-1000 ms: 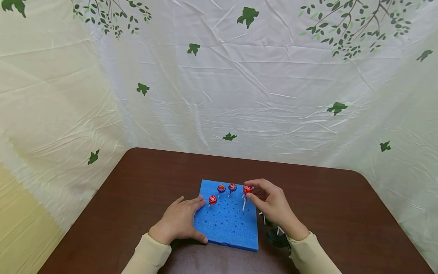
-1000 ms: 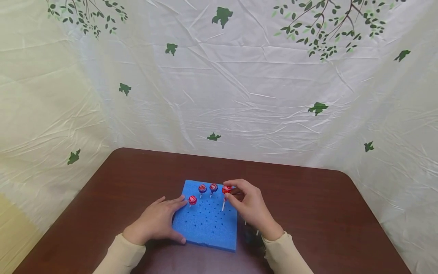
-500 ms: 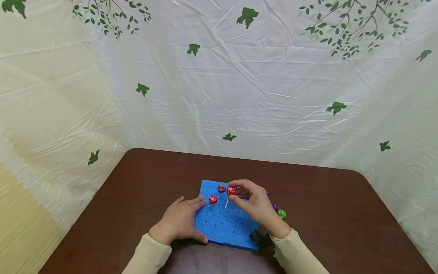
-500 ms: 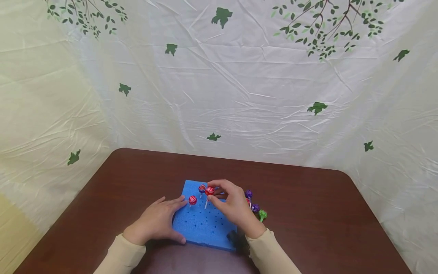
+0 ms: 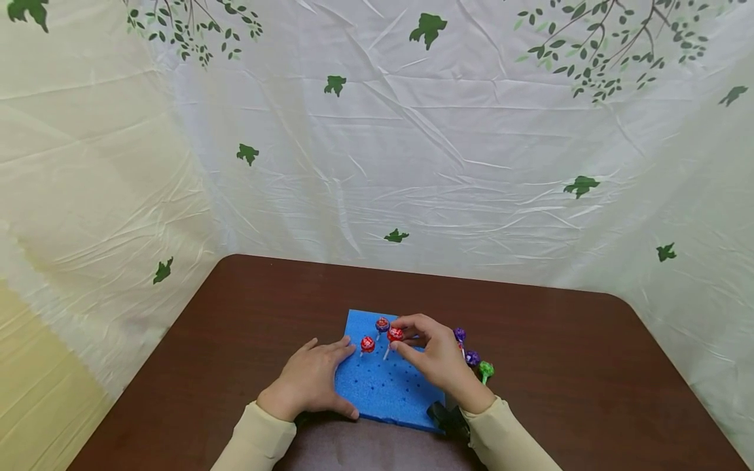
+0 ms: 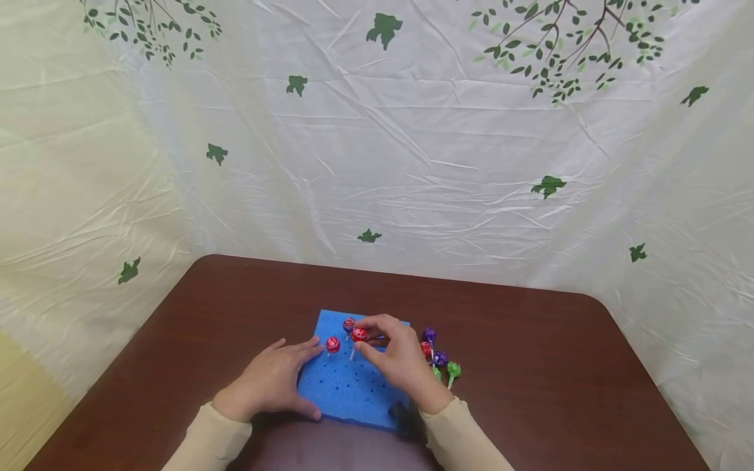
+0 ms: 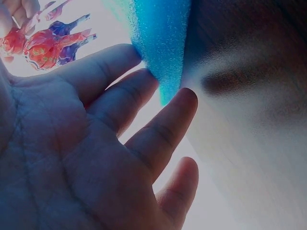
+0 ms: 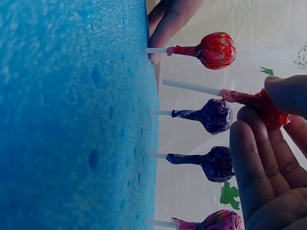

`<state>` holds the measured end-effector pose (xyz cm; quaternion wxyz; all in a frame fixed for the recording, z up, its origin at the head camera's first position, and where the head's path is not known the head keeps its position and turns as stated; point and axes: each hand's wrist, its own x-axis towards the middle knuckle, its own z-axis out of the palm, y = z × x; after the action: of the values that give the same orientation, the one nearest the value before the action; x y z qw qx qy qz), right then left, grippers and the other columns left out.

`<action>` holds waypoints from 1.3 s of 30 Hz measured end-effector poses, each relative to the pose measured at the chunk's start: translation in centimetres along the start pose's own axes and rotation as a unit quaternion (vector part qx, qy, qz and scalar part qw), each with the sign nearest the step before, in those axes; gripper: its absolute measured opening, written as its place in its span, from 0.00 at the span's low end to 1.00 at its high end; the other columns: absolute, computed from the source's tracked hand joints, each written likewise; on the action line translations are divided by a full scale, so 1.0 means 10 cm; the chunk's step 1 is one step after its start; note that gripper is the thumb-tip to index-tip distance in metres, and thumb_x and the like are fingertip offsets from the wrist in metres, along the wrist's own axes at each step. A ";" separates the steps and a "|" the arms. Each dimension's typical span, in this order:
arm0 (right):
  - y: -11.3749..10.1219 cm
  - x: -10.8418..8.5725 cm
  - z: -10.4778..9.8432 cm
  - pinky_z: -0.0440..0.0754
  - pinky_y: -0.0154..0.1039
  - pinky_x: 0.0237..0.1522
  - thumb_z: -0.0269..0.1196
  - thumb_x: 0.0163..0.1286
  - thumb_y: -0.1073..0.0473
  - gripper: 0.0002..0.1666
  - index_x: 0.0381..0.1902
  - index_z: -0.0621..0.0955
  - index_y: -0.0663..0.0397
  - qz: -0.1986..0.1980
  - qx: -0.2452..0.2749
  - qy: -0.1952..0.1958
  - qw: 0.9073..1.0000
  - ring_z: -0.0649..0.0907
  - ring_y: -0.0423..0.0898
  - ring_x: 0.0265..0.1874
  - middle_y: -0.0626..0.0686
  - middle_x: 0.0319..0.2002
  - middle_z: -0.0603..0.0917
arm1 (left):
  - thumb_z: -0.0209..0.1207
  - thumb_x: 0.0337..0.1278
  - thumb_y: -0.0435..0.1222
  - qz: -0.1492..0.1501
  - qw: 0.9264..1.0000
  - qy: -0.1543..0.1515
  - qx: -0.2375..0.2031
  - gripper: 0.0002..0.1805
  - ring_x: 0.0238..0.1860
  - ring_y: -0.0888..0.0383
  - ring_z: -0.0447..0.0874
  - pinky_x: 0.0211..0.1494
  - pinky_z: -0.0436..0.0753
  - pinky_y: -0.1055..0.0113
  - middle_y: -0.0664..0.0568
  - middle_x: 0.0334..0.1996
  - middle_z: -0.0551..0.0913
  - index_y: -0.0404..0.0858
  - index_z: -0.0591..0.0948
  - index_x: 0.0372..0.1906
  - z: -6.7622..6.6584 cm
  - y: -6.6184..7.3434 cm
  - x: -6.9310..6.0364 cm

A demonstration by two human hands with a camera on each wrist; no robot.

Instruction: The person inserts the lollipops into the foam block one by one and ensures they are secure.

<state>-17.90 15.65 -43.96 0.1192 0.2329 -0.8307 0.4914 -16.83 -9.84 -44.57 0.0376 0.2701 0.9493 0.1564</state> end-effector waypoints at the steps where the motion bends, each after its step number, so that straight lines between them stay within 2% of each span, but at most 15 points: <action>1: -0.01 -0.01 0.00 0.86 0.40 0.42 0.74 0.60 0.65 0.20 0.50 0.83 0.48 0.005 -0.002 0.001 1.000 0.86 0.43 0.37 0.45 0.41 0.85 | 0.74 0.23 0.69 0.000 1.000 -0.001 0.000 0.60 0.66 0.47 0.73 0.71 0.60 0.41 0.48 0.70 0.71 0.42 0.75 0.69 0.00 0.00 0.00; 6: -0.04 -0.03 0.03 0.85 0.37 0.42 0.73 0.60 0.66 0.21 0.51 0.83 0.47 0.021 0.001 -0.005 1.000 0.86 0.43 0.39 0.44 0.43 0.85 | 0.74 0.23 0.70 0.002 1.000 -0.002 0.004 0.61 0.66 0.48 0.73 0.71 0.60 0.41 0.48 0.70 0.71 0.42 0.75 0.69 0.00 0.00 -0.02; 14: -0.06 -0.07 0.08 0.86 0.43 0.42 0.72 0.62 0.65 0.20 0.52 0.84 0.52 0.031 0.005 -0.026 0.999 0.88 0.46 0.39 0.47 0.49 0.85 | 0.73 0.23 0.70 0.003 1.000 -0.009 0.005 0.61 0.66 0.47 0.72 0.71 0.60 0.41 0.49 0.70 0.70 0.42 0.75 0.69 -0.02 0.01 -0.06; 22: -0.10 -0.10 0.10 0.86 0.37 0.40 0.72 0.61 0.66 0.19 0.51 0.84 0.53 0.037 0.000 -0.033 0.999 0.88 0.47 0.39 0.47 0.48 0.86 | 0.73 0.23 0.70 0.007 1.000 -0.010 0.001 0.60 0.66 0.47 0.72 0.71 0.60 0.41 0.48 0.70 0.70 0.42 0.75 0.69 -0.04 0.02 -0.10; 29: -0.12 -0.10 0.10 0.86 0.38 0.41 0.71 0.64 0.62 0.18 0.52 0.85 0.50 0.040 -0.010 -0.039 0.998 0.88 0.46 0.40 0.46 0.48 0.86 | 0.74 0.23 0.69 0.008 1.000 -0.010 0.000 0.60 0.67 0.47 0.72 0.71 0.59 0.41 0.48 0.70 0.70 0.42 0.75 0.69 -0.04 0.02 -0.11; 39: -0.12 -0.11 0.11 0.86 0.39 0.41 0.71 0.64 0.62 0.17 0.52 0.84 0.51 0.043 -0.013 -0.054 0.998 0.87 0.43 0.39 0.44 0.46 0.86 | 0.73 0.23 0.70 0.005 1.000 -0.011 0.001 0.60 0.67 0.47 0.72 0.71 0.59 0.41 0.48 0.70 0.70 0.43 0.75 0.69 -0.02 0.02 -0.10</action>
<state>-16.32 14.49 -44.01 0.0561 0.2213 -0.8517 0.4717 -15.90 -10.33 -44.30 0.0473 0.2768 0.9476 0.1524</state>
